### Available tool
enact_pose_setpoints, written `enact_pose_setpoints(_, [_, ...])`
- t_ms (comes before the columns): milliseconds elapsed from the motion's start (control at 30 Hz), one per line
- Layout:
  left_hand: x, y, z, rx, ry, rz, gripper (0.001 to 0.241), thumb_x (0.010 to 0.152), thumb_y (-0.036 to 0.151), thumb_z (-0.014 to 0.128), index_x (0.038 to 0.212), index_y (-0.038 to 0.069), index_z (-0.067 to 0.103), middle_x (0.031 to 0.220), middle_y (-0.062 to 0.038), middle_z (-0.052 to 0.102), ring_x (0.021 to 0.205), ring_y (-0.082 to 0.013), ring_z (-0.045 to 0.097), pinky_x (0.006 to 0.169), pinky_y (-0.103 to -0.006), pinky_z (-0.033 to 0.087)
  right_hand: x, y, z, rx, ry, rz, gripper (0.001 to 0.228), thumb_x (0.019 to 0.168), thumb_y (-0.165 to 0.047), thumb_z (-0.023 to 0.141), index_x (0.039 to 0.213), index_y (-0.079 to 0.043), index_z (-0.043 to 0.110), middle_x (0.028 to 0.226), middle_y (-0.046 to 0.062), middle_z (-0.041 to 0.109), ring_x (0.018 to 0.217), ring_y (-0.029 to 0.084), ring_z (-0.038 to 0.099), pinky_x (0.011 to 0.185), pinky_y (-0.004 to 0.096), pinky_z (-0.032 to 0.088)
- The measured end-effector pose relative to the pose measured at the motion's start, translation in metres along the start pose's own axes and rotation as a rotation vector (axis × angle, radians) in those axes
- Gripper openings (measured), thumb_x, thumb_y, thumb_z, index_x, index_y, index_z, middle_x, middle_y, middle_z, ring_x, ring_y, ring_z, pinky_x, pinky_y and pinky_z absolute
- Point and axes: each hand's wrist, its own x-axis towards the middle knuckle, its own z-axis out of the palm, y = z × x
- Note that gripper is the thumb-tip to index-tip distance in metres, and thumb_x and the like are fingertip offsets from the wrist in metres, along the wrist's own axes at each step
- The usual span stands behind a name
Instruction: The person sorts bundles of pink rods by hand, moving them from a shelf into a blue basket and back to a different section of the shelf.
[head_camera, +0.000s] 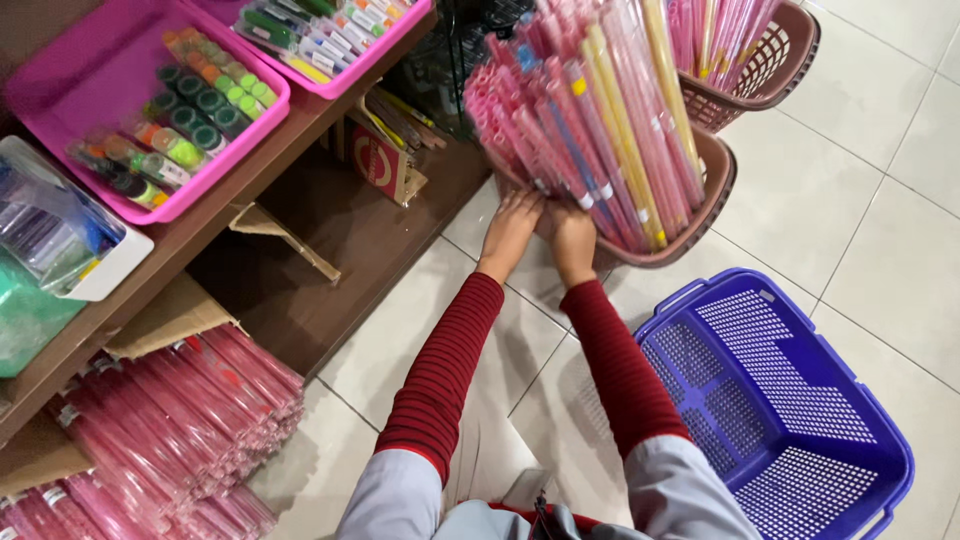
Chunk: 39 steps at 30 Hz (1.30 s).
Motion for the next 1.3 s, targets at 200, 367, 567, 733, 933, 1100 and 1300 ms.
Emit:
enact_pose_setpoints(200, [-0.026, -0.003, -0.035, -0.1, -0.006, 0.044, 0.017, 0.079, 0.01, 0.053, 0.095, 0.013, 0.06, 0.101, -0.003, 0.056, 0.099, -0.0197, 0.055, 0.093, -0.0318, 0.041, -0.033, -0.038, -0.025, 0.143, 0.035, 0.016, 0.022, 0.077, -0.006, 0.051, 0.091, -0.016, 0.066, 0.083, 0.006, 0.062, 0.071, 0.026, 0.062, 0.061, 0.034, 0.049])
enact_pose_setpoints(367, [-0.062, -0.003, -0.061, -0.166, -0.149, -0.002, 0.022, 0.08, 0.009, 0.054, 0.1, 0.017, 0.06, 0.111, -0.001, 0.052, 0.105, -0.0202, 0.052, 0.096, -0.0323, 0.041, -0.061, -0.068, -0.045, 0.149, -0.052, 0.023, 0.026, 0.078, -0.008, 0.048, 0.094, -0.018, 0.065, 0.086, 0.004, 0.063, 0.076, 0.024, 0.063, 0.063, 0.034, 0.049])
enact_pose_setpoints(567, [-0.113, -0.008, -0.099, -0.108, -0.189, -0.031, 0.021, 0.082, 0.014, 0.053, 0.101, 0.019, 0.059, 0.112, -0.001, 0.052, 0.106, -0.02, 0.051, 0.09, -0.0313, 0.044, -0.093, -0.115, -0.06, 0.122, -0.054, -0.062, 0.03, 0.077, -0.007, 0.048, 0.101, -0.018, 0.063, 0.092, 0.002, 0.062, 0.08, 0.02, 0.062, 0.066, 0.03, 0.049])
enact_pose_setpoints(733, [-0.146, -0.004, -0.12, -0.182, -0.117, -0.073, 0.015, 0.084, 0.015, 0.052, 0.096, 0.013, 0.061, 0.106, -0.004, 0.056, 0.103, -0.0241, 0.053, 0.089, -0.0318, 0.045, -0.107, -0.148, -0.082, 0.127, -0.11, -0.085, 0.028, 0.08, -0.007, 0.047, 0.102, -0.019, 0.061, 0.092, 0.0, 0.062, 0.079, 0.017, 0.062, 0.067, 0.028, 0.049])
enact_pose_setpoints(933, [-0.156, 0.017, -0.118, -0.123, 0.071, -0.229, 0.017, 0.085, 0.017, 0.05, 0.099, 0.016, 0.06, 0.103, -0.002, 0.054, 0.103, -0.0197, 0.054, 0.088, -0.0289, 0.045, -0.119, -0.144, -0.063, 0.085, -0.038, -0.1, 0.029, 0.078, -0.007, 0.046, 0.101, -0.016, 0.063, 0.094, 0.002, 0.062, 0.083, 0.02, 0.062, 0.07, 0.029, 0.049])
enact_pose_setpoints(1100, [-0.155, 0.02, -0.118, -0.285, -0.068, -0.376, 0.02, 0.077, 0.011, 0.058, 0.097, 0.014, 0.061, 0.108, -0.006, 0.054, 0.098, -0.0288, 0.057, 0.079, -0.0365, 0.051, -0.127, -0.144, -0.086, 0.254, -0.069, -0.181, 0.029, 0.08, -0.002, 0.046, 0.104, -0.009, 0.061, 0.096, 0.01, 0.063, 0.091, 0.026, 0.061, 0.076, 0.031, 0.048])
enact_pose_setpoints(1300, [-0.148, 0.055, -0.176, -0.468, -0.13, -0.551, 0.033, 0.084, 0.02, 0.056, 0.116, 0.011, 0.052, 0.117, -0.006, 0.05, 0.107, -0.0262, 0.054, 0.082, -0.0344, 0.049, -0.134, -0.137, -0.116, 0.456, -0.024, -0.115, 0.025, 0.076, -0.007, 0.058, 0.1, -0.011, 0.063, 0.094, 0.007, 0.063, 0.089, 0.026, 0.062, 0.074, 0.032, 0.049])
